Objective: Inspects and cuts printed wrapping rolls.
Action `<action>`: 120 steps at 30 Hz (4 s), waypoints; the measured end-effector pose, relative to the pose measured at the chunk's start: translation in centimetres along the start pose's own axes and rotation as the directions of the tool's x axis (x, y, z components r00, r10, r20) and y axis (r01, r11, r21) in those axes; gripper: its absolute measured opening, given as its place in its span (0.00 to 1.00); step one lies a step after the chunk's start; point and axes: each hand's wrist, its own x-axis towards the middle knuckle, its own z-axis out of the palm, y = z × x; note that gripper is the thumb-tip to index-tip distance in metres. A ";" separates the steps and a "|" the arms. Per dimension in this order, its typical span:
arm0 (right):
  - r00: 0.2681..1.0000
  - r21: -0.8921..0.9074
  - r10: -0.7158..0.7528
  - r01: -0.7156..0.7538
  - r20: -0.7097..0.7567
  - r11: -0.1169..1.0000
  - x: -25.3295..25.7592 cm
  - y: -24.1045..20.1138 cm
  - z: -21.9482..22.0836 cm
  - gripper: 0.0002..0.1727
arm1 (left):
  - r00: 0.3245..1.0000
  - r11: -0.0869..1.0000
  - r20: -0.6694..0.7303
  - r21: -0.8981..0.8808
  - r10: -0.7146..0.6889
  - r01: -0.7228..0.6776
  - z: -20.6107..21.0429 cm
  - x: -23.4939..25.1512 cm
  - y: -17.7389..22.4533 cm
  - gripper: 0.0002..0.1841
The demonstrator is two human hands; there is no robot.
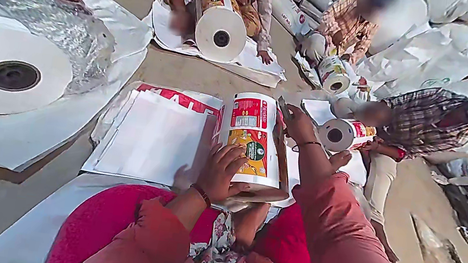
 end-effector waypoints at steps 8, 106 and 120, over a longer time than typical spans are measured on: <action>1.000 -0.127 -0.012 0.013 0.012 0.992 0.9 -1.7 0.0 0.28 | 1.000 1.000 -0.003 -0.006 -0.012 0.012 0.2 0.2 0.3 0.36; 0.959 0.984 0.243 -0.166 0.145 0.069 -29.1 18.5 8.2 0.28 | 0.842 0.948 0.511 0.318 -0.172 0.000 -2.6 8.2 10.5 0.18; 0.930 0.959 0.256 -0.224 0.263 -0.172 -28.9 21.0 7.3 0.24 | 0.869 0.938 0.460 0.347 -0.183 0.014 -2.3 7.9 11.5 0.12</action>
